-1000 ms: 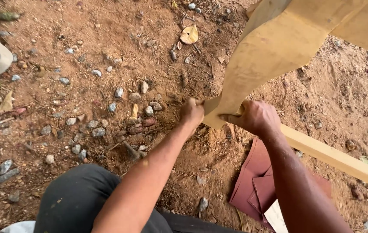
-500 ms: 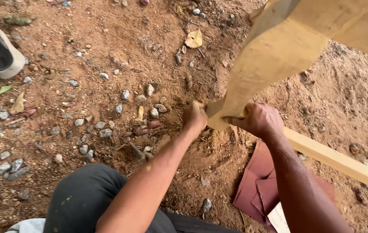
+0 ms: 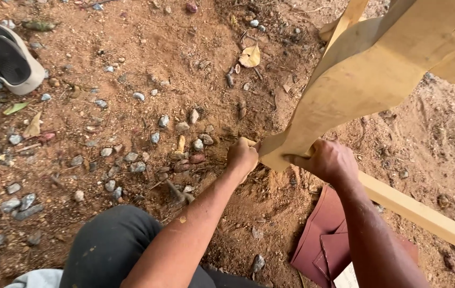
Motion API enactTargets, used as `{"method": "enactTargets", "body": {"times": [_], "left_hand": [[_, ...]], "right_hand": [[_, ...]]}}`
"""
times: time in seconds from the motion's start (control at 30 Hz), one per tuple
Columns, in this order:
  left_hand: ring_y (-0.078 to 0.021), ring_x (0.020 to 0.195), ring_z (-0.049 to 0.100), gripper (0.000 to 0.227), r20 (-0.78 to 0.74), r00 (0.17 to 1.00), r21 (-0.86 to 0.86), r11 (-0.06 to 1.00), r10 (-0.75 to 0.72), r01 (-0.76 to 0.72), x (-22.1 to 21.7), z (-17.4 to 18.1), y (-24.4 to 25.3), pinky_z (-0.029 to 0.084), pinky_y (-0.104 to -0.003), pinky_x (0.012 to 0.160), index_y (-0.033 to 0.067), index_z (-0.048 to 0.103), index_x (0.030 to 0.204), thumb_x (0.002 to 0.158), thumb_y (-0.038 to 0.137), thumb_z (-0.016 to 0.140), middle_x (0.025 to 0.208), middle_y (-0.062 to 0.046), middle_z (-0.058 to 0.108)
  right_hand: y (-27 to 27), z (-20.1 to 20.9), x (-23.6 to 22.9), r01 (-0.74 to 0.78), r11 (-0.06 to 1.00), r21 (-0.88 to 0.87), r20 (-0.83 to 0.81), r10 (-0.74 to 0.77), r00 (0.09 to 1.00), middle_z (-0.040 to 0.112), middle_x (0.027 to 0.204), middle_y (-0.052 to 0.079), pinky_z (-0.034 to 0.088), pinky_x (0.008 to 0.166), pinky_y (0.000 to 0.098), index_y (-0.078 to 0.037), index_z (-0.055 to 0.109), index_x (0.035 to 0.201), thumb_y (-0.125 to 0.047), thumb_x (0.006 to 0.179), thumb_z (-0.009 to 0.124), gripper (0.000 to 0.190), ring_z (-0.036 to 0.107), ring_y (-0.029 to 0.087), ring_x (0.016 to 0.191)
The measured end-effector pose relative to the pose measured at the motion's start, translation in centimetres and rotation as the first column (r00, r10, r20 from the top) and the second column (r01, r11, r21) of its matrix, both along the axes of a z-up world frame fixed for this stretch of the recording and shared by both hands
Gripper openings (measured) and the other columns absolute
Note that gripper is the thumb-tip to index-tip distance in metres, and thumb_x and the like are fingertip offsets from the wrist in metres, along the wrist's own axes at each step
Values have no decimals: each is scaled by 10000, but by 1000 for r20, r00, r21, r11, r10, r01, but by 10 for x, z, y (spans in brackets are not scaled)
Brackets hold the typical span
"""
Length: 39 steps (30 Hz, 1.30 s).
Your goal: The person is using sandpaper to smooth the surfaces of a wooden table frame.
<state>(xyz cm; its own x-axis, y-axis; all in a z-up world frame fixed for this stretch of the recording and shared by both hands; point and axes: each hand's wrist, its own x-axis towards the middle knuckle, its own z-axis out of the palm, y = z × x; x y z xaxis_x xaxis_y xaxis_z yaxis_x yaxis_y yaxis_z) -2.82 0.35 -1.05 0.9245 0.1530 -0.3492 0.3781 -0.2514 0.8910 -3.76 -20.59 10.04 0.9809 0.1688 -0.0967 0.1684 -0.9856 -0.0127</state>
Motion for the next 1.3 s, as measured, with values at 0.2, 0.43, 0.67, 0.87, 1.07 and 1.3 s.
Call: {"method": "enactTargets", "body": {"times": [0.2, 0.43, 0.67, 0.87, 1.07, 1.3], "left_hand": [[-90, 557, 592, 226, 26, 1000, -34, 999, 16, -15, 44, -19, -15, 480, -245, 393, 6, 686, 1146, 975, -27, 543, 911, -71, 696], [-129, 578, 563, 209, -62, 997, -20, 999, -52, 51, 16, 10, 5, 435, -276, 398, 52, 687, 1144, 989, 13, 552, 951, -131, 725], [-183, 669, 631, 221, -56, 983, 173, 968, -176, 183, 35, 11, -8, 513, -283, 450, -36, 657, 1190, 1009, -19, 532, 1057, -183, 704], [-191, 713, 686, 232, -65, 982, 143, 972, -179, 187, 18, -6, 3, 604, -289, 507, -61, 639, 1189, 995, -52, 513, 1113, -180, 677], [-159, 708, 631, 233, -118, 992, -47, 998, -48, 43, 27, 15, -3, 540, -283, 498, 8, 646, 1220, 1020, 8, 525, 1092, -150, 692], [-141, 624, 555, 237, -13, 1000, -108, 994, -12, 10, 7, 3, 5, 471, -272, 442, 33, 627, 1230, 1018, 5, 524, 1037, -124, 689]], "right_hand": [[-8, -10, 1, -45, 999, 0, 44, 45, 998, 712, 656, -24, 503, 417, 287, -180, 744, 969, -828, 747, 677, 688, 541, 67, 430], [-6, -11, 3, 4, 1000, -16, -22, -4, 1000, 704, 658, -18, 485, 391, 258, -155, 730, 960, -840, 732, 710, 723, 510, 43, 409], [-5, -7, 0, 4, 1000, -24, -34, -5, 999, 752, 683, -6, 479, 403, 278, -189, 771, 1021, -849, 752, 659, 722, 502, 57, 414], [-1, -4, -3, -34, 999, 21, 25, 33, 999, 743, 667, -8, 532, 435, 285, -202, 791, 1025, -817, 717, 693, 694, 598, 71, 433], [0, -4, -6, -41, 999, 29, 53, 40, 998, 728, 634, 0, 566, 487, 318, -170, 803, 948, -811, 717, 729, 685, 624, 104, 462], [9, 2, -12, -10, 999, 33, 32, 9, 999, 738, 665, 19, 579, 536, 335, -176, 804, 955, -814, 697, 726, 693, 664, 124, 510]]}}
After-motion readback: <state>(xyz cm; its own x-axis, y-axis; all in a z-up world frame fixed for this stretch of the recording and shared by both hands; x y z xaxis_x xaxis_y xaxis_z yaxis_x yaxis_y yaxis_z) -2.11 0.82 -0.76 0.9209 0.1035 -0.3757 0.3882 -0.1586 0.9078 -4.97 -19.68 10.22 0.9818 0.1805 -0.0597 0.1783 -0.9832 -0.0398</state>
